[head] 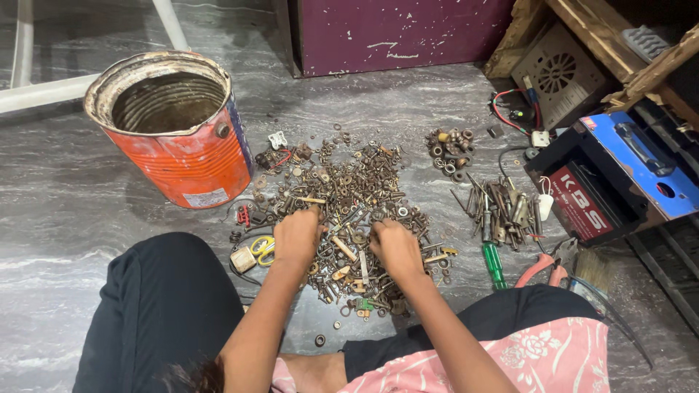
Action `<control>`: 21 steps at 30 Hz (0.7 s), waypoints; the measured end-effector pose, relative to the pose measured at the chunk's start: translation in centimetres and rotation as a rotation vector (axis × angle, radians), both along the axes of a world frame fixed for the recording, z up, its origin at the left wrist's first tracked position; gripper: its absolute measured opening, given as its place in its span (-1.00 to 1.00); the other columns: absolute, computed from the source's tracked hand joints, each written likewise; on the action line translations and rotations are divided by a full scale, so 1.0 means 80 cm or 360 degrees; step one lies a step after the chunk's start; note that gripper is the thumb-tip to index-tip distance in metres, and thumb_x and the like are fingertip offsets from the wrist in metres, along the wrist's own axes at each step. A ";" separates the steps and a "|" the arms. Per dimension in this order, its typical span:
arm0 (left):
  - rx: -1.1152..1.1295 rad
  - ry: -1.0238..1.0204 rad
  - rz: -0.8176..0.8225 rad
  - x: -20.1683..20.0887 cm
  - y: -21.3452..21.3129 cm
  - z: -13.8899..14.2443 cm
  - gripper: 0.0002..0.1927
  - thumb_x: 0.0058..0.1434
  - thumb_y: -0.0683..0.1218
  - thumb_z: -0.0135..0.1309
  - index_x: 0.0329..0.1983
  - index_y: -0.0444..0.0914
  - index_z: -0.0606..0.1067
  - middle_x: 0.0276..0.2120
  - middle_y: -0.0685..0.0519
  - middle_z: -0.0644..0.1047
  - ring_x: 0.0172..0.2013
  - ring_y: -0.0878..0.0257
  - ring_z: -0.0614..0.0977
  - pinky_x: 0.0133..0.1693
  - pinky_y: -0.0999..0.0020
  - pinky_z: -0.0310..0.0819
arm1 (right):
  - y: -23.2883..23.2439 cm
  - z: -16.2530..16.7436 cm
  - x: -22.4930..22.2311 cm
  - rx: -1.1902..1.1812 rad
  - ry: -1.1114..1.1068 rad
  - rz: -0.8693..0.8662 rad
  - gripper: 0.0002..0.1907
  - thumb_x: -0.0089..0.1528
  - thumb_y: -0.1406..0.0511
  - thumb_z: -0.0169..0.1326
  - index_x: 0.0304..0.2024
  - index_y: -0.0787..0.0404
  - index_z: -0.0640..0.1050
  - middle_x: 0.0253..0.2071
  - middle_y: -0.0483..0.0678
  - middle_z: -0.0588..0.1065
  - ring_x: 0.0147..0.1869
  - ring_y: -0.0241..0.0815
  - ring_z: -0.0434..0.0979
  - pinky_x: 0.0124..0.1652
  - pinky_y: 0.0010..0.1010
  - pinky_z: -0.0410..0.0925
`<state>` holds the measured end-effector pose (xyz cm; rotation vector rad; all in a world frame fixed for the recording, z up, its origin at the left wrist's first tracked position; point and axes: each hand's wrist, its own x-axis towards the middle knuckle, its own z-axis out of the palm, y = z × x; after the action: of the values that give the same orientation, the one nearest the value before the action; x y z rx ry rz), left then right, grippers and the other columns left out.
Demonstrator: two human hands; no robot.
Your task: The person sits on the floor and sorts a large pile of rusty screws, bolts and other metal hardware by hand, picking items one at a time and placing selected pieces into an open tin can beside the pile. They continue picking through the pile throughout the episode.
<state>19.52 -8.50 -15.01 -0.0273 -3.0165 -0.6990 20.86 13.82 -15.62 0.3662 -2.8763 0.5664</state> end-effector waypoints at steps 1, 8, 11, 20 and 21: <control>0.0033 0.0020 0.0012 0.001 0.000 0.004 -0.76 0.16 -0.01 0.25 -0.15 -0.15 0.54 -0.28 -0.10 0.65 -0.21 -0.09 0.68 -0.18 -0.03 0.55 | 0.004 -0.005 -0.001 -0.0170 -0.0046 -0.0031 -0.84 0.14 0.32 0.16 -0.26 0.26 0.63 -0.22 0.07 0.58 -0.14 0.04 0.61 -0.11 -0.15 0.44; 0.0267 0.0074 0.0122 0.002 -0.001 0.022 -0.79 0.17 0.04 0.25 -0.21 -0.14 0.62 -0.31 -0.10 0.65 -0.25 -0.10 0.67 -0.20 -0.02 0.52 | 0.044 0.006 -0.037 -0.2427 -0.0726 -0.0050 -0.86 0.16 0.29 0.01 -0.26 0.20 0.43 -0.41 -0.13 0.33 -0.35 -0.28 0.23 -0.40 -0.47 0.21; 0.0621 0.0177 0.0214 -0.003 -0.003 0.022 -0.77 0.17 0.08 0.27 -0.24 -0.14 0.67 -0.35 -0.11 0.65 -0.31 -0.04 0.69 -0.22 0.08 0.54 | 0.056 0.026 -0.031 -0.3039 -0.0849 -0.0116 -0.87 0.07 0.30 -0.08 -0.32 0.14 0.37 -0.40 -0.08 0.41 -0.36 -0.26 0.30 -0.42 -0.47 0.21; 0.0974 0.0127 0.0411 -0.013 -0.007 0.007 -0.73 0.12 0.13 0.28 -0.24 -0.09 0.72 -0.29 -0.05 0.69 -0.30 0.03 0.71 -0.19 0.19 0.53 | 0.044 0.015 -0.016 -0.1539 -0.0643 -0.0486 -0.75 0.22 0.19 0.24 -0.18 0.22 0.61 -0.52 -0.23 0.39 -0.52 -0.37 0.19 -0.50 -0.44 0.08; 0.0982 0.0161 0.0404 -0.012 -0.009 0.007 -0.74 0.12 0.13 0.28 -0.25 -0.09 0.72 -0.27 -0.05 0.69 -0.28 0.02 0.71 -0.19 0.19 0.53 | 0.043 0.012 -0.013 -0.1234 -0.0555 -0.0456 -0.77 0.20 0.19 0.25 -0.18 0.17 0.66 -0.54 -0.19 0.42 -0.51 -0.33 0.24 -0.48 -0.39 0.13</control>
<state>18.54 -9.21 -14.44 0.3210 -2.5139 -1.4908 19.80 17.26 -14.69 -0.2846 -2.6331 1.7138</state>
